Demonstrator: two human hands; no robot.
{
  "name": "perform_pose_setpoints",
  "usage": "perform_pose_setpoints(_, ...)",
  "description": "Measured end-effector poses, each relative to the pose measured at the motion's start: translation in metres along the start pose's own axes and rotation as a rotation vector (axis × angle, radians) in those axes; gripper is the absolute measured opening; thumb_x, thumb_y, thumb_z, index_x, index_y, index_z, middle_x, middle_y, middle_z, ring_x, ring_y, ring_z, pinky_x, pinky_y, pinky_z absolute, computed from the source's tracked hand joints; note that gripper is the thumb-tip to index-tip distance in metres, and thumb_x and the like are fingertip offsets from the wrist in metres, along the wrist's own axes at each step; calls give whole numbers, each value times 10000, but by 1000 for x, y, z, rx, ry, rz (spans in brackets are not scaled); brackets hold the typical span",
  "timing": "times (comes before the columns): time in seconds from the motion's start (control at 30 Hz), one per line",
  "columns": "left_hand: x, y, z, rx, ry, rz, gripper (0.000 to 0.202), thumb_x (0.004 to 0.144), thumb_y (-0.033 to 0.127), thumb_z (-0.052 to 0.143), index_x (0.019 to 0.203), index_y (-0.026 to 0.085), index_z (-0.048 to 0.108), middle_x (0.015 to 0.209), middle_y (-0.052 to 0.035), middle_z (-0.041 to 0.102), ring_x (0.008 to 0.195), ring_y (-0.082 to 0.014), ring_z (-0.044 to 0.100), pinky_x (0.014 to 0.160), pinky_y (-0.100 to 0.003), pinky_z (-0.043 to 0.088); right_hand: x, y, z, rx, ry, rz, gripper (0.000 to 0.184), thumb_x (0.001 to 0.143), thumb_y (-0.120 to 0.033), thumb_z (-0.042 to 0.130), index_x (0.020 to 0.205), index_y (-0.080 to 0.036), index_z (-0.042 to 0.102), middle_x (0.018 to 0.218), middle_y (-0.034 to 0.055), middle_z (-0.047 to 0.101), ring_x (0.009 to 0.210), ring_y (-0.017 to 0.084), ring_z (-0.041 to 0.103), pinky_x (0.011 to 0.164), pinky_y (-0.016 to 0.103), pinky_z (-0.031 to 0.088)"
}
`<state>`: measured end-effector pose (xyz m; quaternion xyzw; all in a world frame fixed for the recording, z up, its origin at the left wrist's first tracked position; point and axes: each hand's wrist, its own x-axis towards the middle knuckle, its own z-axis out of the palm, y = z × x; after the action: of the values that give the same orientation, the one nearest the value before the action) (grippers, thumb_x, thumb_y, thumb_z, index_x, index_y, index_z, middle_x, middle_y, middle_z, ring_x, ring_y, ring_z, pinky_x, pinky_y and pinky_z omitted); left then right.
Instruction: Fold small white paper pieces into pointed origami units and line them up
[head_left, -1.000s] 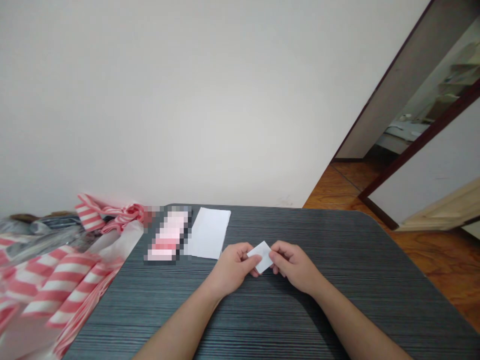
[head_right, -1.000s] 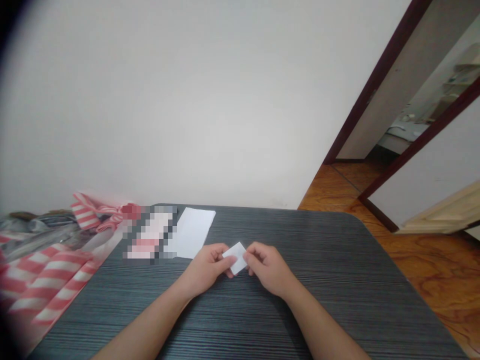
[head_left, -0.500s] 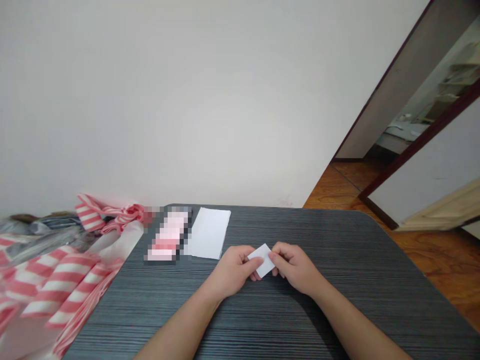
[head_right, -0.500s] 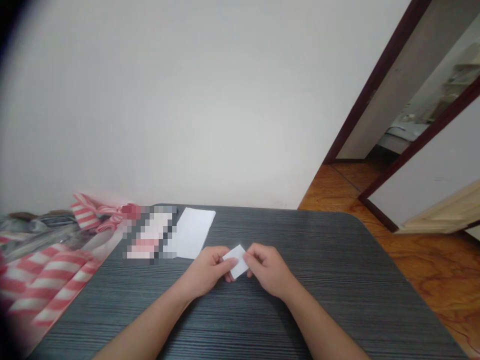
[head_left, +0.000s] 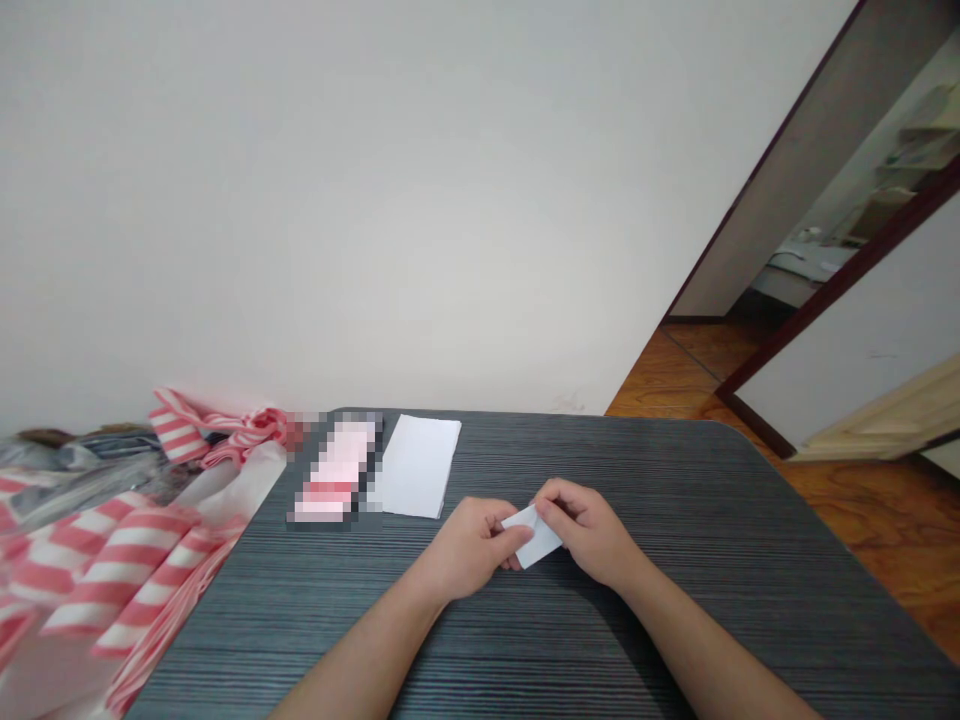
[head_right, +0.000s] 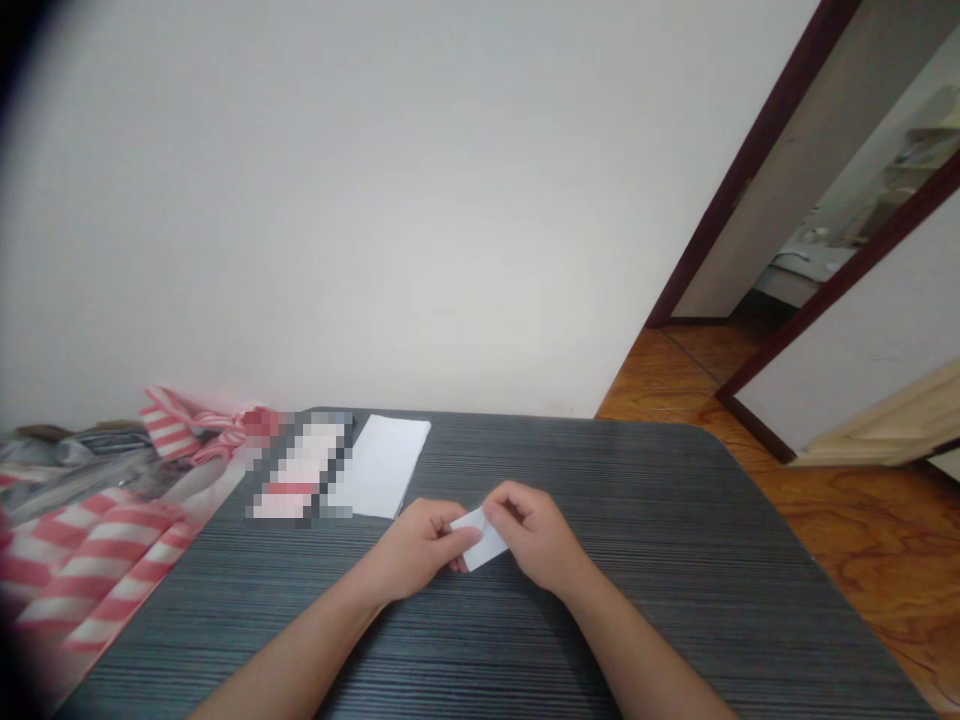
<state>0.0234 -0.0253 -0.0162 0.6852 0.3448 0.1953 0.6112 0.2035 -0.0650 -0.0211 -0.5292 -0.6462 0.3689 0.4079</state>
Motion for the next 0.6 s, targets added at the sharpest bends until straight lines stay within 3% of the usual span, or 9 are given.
perform_pose_setpoints(0.27,-1,0,0,-19,-4,3,254,810,323,502,676,127,593,575,-19,611,543,-130,569,517,-212,417,1,0,1,-3,34,20,197,863,-233,487,695,-161,561,650,-9,538,611,120,491,575,225,383)
perform_pose_setpoints(0.4,1,2,0,-85,41,1,256,825,338,488,731,124,592,596,-32,627,538,-125,564,535,-222,435,-1,2,0,27,1,71,203,881,-274,462,747,-164,568,640,-9,552,587,118,505,559,223,386)
perform_pose_setpoints(0.6,1,4,-2,-117,50,0,286,829,366,496,745,113,601,627,-56,644,546,-130,575,544,-234,451,-2,3,-3,-34,-17,126,240,885,-284,455,682,-172,517,536,-33,513,503,105,473,523,218,372)
